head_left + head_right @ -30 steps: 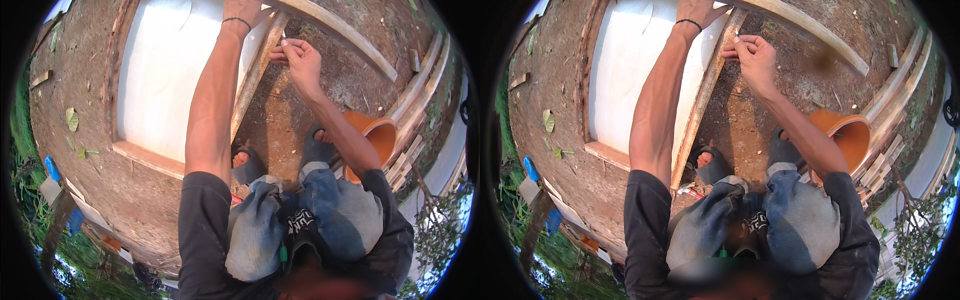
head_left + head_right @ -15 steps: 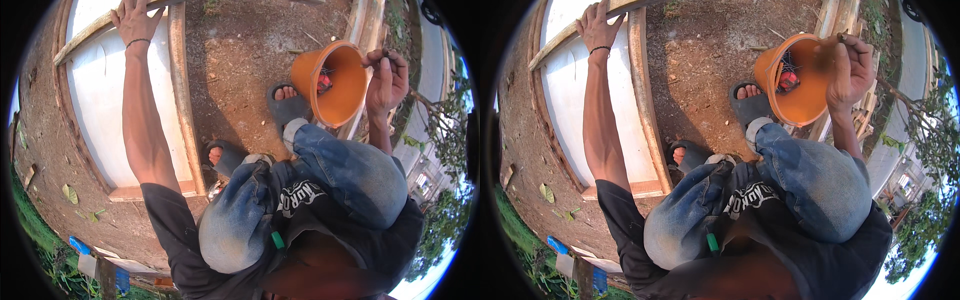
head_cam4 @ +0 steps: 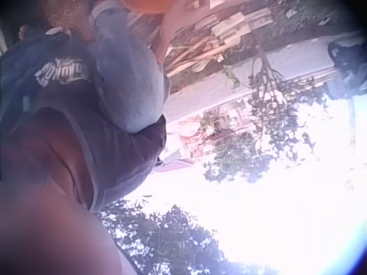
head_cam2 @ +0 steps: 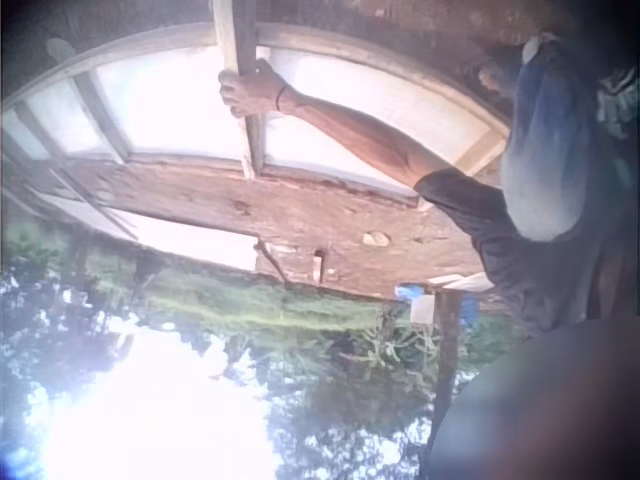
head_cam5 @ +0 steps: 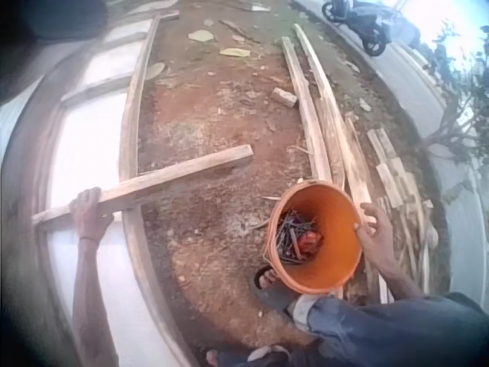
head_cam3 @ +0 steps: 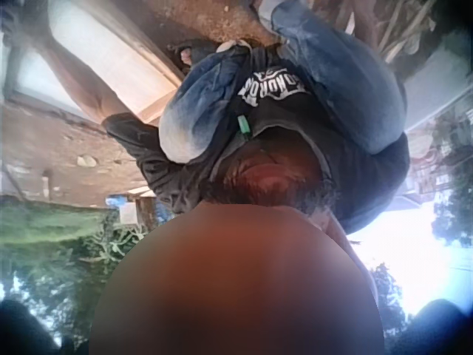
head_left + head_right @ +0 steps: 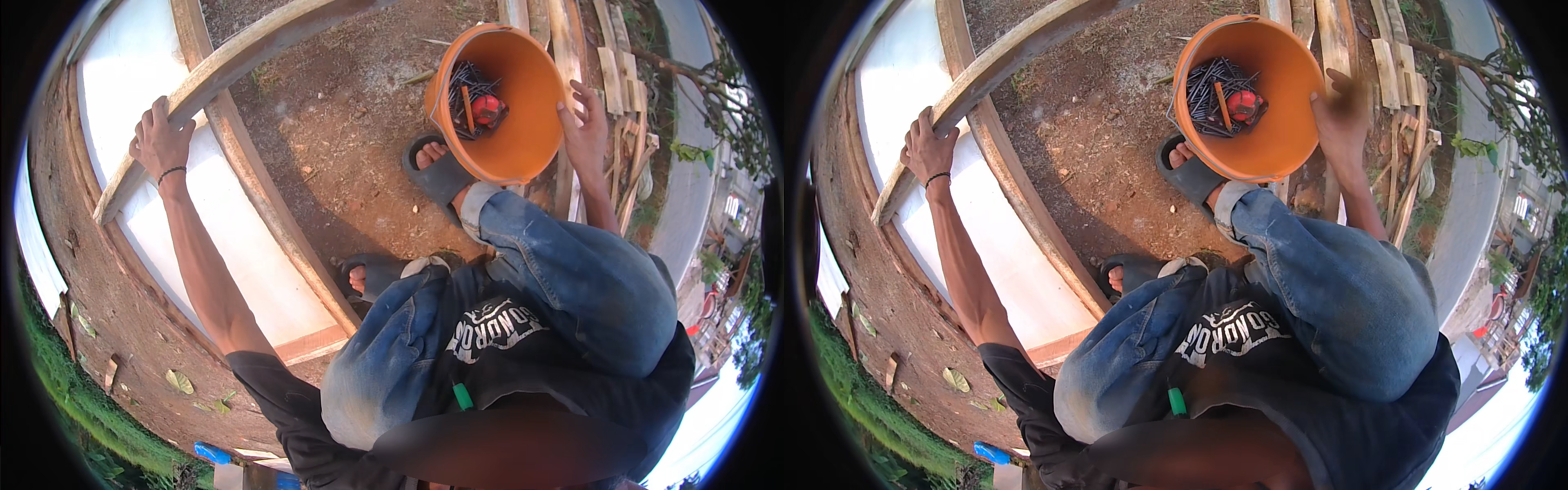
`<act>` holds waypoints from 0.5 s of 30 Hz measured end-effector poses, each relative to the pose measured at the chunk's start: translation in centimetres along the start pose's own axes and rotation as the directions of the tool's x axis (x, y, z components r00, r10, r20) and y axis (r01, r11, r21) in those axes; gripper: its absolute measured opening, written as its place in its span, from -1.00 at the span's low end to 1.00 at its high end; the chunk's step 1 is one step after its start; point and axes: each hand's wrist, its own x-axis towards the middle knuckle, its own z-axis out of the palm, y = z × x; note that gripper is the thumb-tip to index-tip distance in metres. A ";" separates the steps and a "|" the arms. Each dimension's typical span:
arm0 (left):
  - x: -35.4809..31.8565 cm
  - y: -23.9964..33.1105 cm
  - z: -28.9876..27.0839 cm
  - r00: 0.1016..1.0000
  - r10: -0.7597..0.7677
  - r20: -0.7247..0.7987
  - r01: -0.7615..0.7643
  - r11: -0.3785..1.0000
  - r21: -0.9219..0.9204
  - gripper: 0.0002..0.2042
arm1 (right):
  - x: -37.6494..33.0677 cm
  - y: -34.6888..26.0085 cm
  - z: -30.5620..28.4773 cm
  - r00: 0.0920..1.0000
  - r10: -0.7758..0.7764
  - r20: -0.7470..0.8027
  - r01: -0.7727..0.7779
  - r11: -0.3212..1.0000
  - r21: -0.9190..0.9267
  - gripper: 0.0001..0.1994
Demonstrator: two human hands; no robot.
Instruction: The person assembles a wooden frame by positioning planks around a white board and securing them with nails. They use a hammer to drive nails into the wood and adjust the frame pieces to fit properly.
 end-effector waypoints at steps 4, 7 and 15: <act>-1.5 -0.7 -3.7 0.995 0.061 0.078 -0.063 0.998 0.022 -0.35 | -0.9 0.8 0.4 1.000 -0.009 0.019 0.010 0.998 -0.060 -0.45; -3.0 0.6 -5.8 0.984 0.106 0.147 -0.104 0.994 -0.017 -0.35 | -1.3 3.0 0.7 1.000 0.010 0.019 -0.007 0.988 -0.153 -0.45; -10.5 0.8 -12.1 0.989 -0.005 0.144 0.014 0.998 -0.060 -0.37 | -1.7 5.2 1.2 0.497 0.396 0.772 -0.865 0.153 0.478 -0.59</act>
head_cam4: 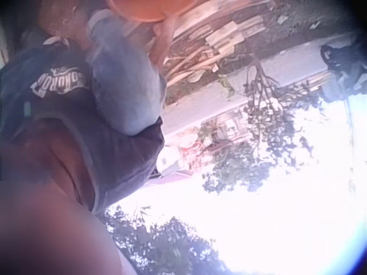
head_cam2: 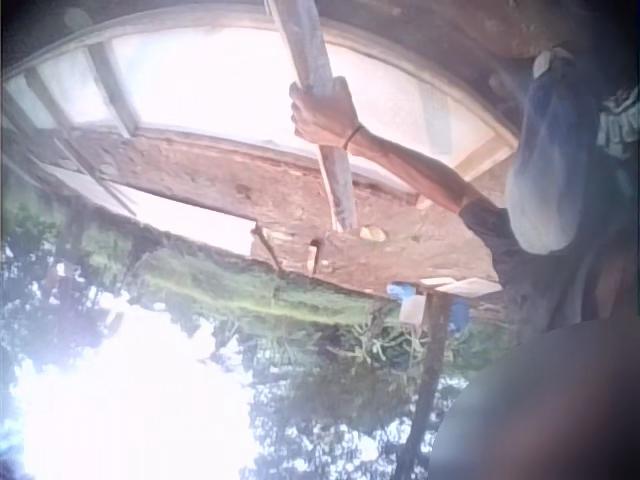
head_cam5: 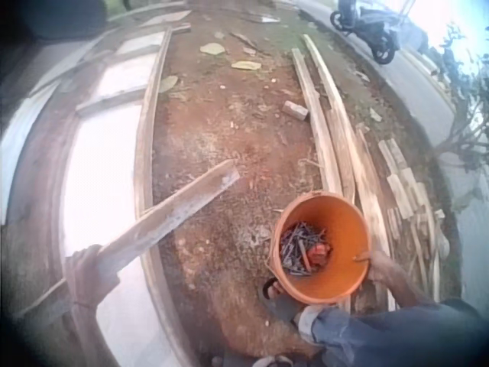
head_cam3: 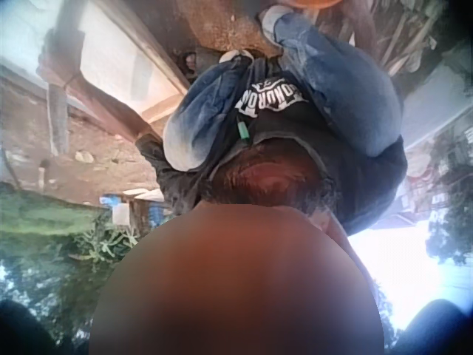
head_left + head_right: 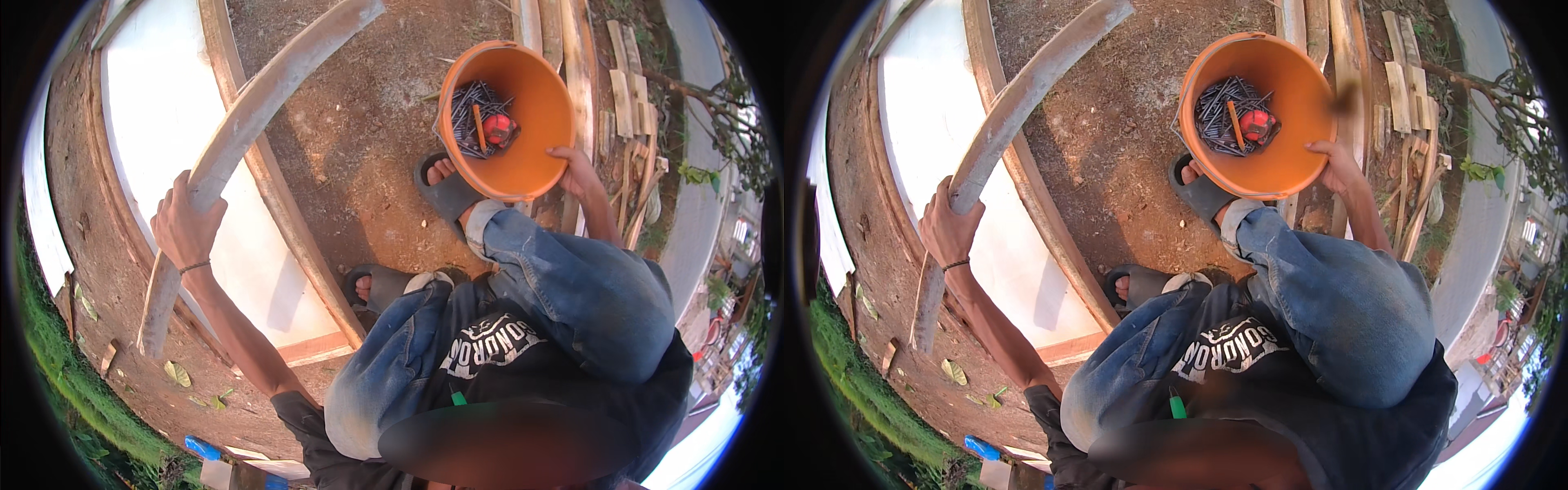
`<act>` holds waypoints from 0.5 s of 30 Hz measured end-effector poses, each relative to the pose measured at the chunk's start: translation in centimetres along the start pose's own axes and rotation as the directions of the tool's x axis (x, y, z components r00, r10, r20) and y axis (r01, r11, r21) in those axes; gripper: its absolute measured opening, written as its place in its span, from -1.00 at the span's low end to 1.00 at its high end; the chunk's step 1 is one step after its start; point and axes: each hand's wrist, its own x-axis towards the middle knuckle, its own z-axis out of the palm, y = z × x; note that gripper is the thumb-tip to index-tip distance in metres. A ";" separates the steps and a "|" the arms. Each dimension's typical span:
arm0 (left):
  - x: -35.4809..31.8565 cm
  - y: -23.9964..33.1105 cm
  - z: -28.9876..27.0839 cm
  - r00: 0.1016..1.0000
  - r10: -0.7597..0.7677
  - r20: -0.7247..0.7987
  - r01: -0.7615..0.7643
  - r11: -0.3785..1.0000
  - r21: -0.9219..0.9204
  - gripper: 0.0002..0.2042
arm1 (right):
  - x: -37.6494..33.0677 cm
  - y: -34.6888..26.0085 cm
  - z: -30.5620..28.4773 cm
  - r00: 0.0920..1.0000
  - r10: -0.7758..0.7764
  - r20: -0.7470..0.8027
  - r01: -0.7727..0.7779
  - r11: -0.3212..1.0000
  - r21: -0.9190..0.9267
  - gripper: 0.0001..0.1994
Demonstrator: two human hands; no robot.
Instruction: The person assembles a wooden frame by positioning planks around a white board and securing them with nails. They use a hammer to drive nails into the wood and adjust the frame pieces to fit properly.
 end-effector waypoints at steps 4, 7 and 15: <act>-7.0 -1.5 -0.8 0.985 -0.166 0.050 0.172 0.975 -0.142 -0.40 | 0.6 -1.3 3.2 0.999 -0.029 0.028 0.027 0.998 0.064 -0.63; -9.9 1.2 2.1 0.971 -0.220 0.097 0.238 0.928 -0.285 -0.42 | -1.9 -2.7 2.8 0.998 -0.023 -0.054 0.030 0.991 0.132 -0.65; -18.7 2.5 3.3 0.845 -0.444 0.299 0.535 0.723 -0.436 -0.33 | -2.0 -7.5 10.1 0.967 -0.249 0.058 0.242 0.964 0.111 -0.70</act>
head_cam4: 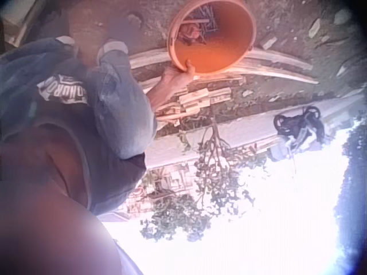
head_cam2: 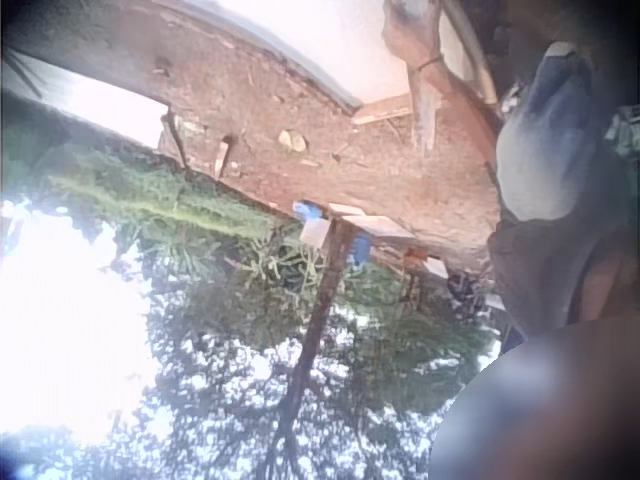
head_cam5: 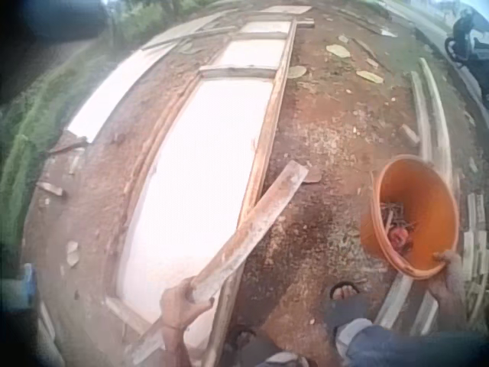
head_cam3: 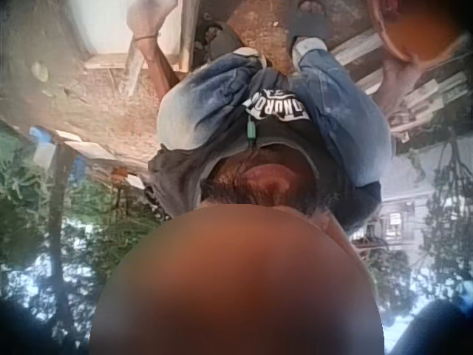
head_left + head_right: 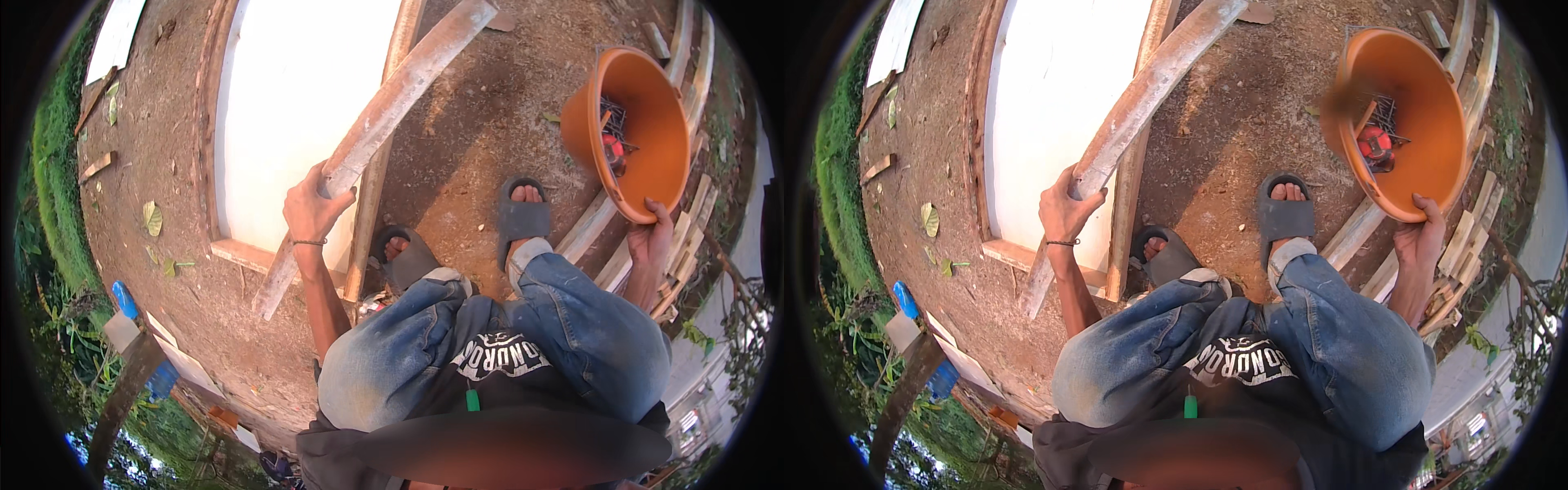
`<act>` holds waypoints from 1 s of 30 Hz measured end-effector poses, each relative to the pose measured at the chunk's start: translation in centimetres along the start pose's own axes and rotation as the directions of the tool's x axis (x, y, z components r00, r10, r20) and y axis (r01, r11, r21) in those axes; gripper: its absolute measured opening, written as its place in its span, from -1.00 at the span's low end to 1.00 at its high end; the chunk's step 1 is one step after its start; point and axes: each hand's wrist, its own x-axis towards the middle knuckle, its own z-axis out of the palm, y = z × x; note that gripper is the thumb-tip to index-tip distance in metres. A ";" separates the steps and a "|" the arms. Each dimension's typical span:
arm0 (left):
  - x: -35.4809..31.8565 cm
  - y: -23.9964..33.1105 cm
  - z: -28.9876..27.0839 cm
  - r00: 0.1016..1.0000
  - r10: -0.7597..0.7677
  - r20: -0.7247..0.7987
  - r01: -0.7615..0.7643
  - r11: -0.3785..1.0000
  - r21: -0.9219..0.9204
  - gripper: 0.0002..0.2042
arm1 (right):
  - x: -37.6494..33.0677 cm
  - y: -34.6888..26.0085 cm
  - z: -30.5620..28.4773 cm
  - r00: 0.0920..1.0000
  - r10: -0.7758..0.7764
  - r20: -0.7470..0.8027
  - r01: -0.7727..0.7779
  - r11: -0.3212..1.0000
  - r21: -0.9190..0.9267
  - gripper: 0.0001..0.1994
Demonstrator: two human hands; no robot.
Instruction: The person assembles a wooden frame by positioning planks around a white board and securing them with nails. They use a hammer to drive nails into the wood and adjust the frame pieces to fit properly.
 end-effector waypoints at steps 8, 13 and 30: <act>-3.0 -0.2 5.0 0.994 -0.053 -0.095 0.042 0.993 -0.114 -0.35 | 19.4 0.4 -2.1 0.992 -0.008 0.127 0.002 0.999 0.050 -0.74; -4.8 -0.4 5.7 0.988 -0.064 -0.142 0.032 0.975 -0.218 -0.29 | 15.6 4.5 1.8 0.986 -0.003 0.168 -0.002 0.999 0.032 -0.51; -6.7 -3.0 4.8 0.975 -0.028 -0.221 -0.011 0.985 -0.175 -0.12 | 10.1 14.5 -4.2 0.636 -0.282 0.718 0.744 -0.022 -0.668 -0.34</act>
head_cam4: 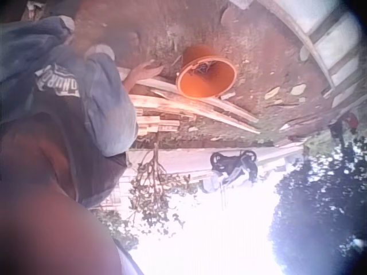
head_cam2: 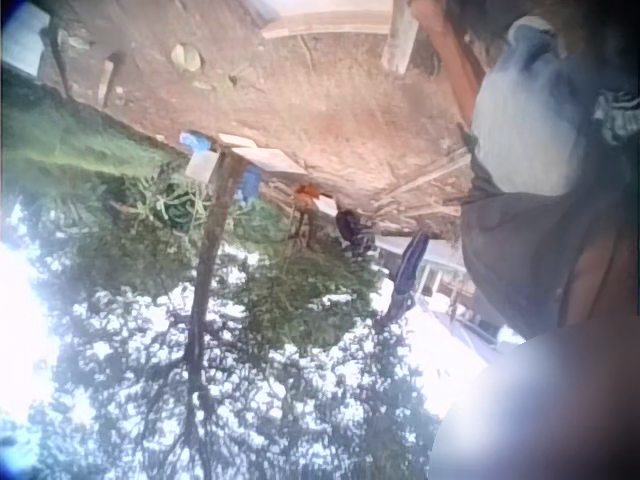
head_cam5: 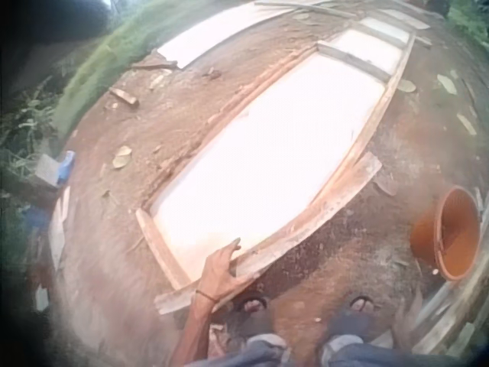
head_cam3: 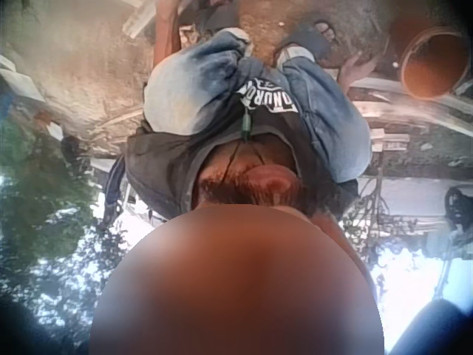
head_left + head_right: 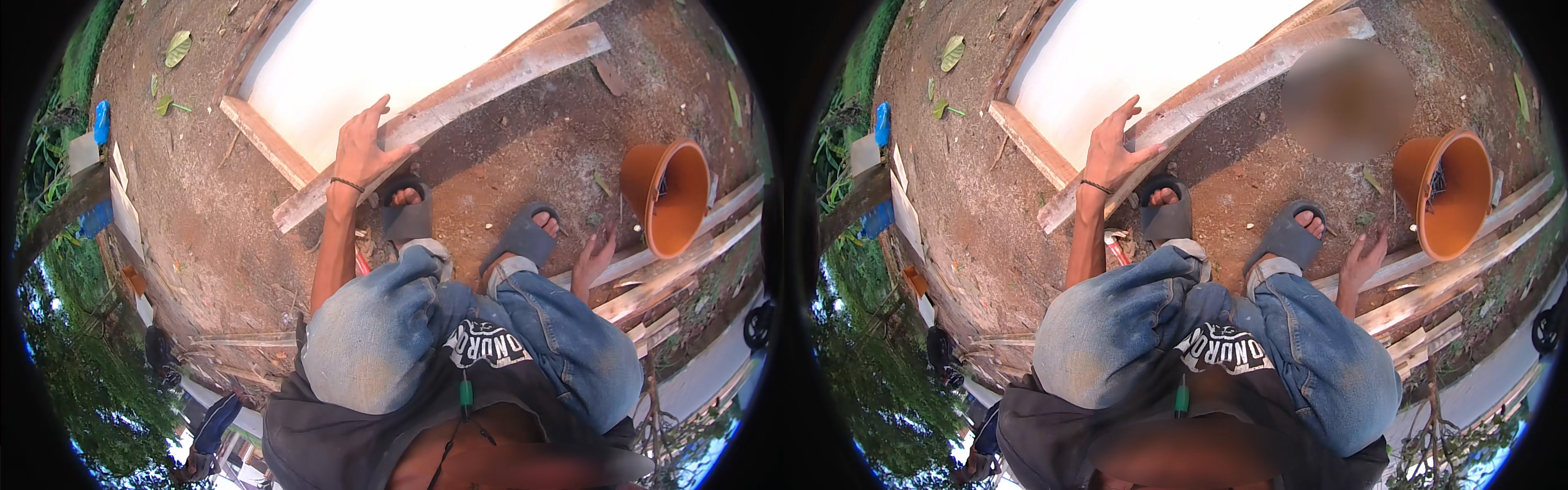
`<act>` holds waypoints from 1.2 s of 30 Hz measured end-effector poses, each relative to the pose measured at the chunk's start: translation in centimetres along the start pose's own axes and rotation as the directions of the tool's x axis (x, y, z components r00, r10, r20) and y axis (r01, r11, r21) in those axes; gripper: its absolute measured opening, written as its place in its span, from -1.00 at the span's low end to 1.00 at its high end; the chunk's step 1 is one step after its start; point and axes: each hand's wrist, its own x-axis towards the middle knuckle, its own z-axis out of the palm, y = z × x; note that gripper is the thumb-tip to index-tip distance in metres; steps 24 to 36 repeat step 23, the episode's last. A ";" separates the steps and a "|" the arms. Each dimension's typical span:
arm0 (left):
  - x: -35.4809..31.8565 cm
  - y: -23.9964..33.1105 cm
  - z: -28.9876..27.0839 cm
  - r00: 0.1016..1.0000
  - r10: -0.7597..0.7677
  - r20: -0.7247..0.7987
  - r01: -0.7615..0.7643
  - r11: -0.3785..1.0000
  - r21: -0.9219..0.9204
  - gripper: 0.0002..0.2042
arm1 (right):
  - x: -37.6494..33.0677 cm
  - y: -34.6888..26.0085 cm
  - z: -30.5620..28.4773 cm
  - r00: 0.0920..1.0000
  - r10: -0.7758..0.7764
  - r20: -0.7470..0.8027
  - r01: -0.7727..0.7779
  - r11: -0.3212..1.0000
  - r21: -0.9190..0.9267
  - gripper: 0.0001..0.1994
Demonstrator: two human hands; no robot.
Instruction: The person assembles a wooden frame by positioning planks around a white board and securing them with nails. They use a hammer to drive nails into the wood and adjust the frame pieces to fit properly.
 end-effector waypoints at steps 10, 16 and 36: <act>-1.2 0.2 2.0 0.997 0.047 -0.068 -0.035 0.985 0.171 -0.27 | -2.4 2.2 -0.8 0.994 -0.039 0.107 0.096 0.785 -0.612 -0.30; 0.9 0.9 1.9 0.978 -0.207 -0.001 0.197 0.935 -0.296 -0.24 | -1.0 2.6 -0.7 0.982 -0.127 0.137 0.184 0.774 -0.606 -0.32; 2.8 1.1 3.5 0.989 -0.124 0.084 0.130 0.989 -0.074 -0.22 | 0.2 4.9 -1.3 0.955 -0.258 0.146 0.293 0.757 -0.584 -0.29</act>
